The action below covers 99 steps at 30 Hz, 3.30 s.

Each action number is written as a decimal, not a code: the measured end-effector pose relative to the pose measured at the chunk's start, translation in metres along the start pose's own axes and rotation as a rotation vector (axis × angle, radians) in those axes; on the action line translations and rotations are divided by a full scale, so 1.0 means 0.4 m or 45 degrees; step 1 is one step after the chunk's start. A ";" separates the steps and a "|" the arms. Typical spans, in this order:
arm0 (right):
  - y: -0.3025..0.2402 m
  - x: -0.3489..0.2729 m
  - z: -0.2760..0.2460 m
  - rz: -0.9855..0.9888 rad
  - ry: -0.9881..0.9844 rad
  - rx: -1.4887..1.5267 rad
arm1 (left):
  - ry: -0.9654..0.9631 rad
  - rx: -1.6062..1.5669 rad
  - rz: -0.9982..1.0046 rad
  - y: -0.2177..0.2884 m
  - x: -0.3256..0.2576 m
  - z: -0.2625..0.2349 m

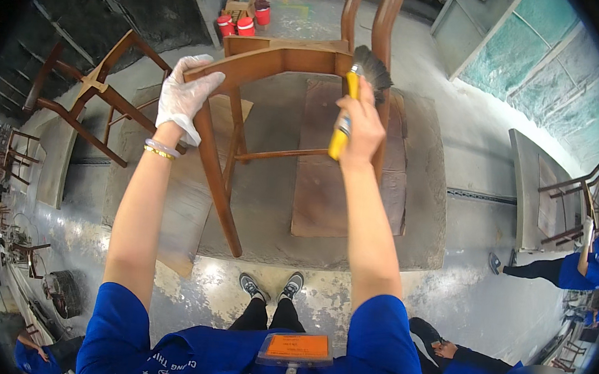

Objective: The person puts on a glove and then uses a paintbrush to apply a finish to a wooden chair. They systematically coat the legs, seat, and backrest of the chair while holding it steady with their other hand.

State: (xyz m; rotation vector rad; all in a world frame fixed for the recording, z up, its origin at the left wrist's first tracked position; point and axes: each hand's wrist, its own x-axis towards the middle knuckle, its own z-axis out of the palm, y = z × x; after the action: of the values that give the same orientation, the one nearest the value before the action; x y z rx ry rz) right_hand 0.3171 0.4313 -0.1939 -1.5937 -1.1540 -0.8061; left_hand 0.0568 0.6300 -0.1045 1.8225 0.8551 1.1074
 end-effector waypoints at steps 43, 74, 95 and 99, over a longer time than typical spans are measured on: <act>-0.395 -0.303 -0.084 -0.190 -1.078 0.886 | -0.596 -0.715 -0.140 0.063 0.050 0.003; 0.231 -0.500 -0.019 0.907 -0.375 -0.138 | -0.045 -0.150 0.132 0.124 -0.233 0.108; 0.009 -0.670 -0.336 1.110 -0.201 0.196 | -1.725 -0.324 0.166 0.122 -0.205 0.104; -0.123 -0.806 -0.558 1.502 0.053 0.355 | -1.762 -0.562 -0.899 0.100 -0.222 0.225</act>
State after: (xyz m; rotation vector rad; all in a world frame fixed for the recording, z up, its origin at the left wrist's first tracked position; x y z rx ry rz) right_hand 0.1702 0.1264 -0.3981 -1.6422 -0.1363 0.1046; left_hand 0.1103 0.5107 -0.1258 1.2649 0.2656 -0.4468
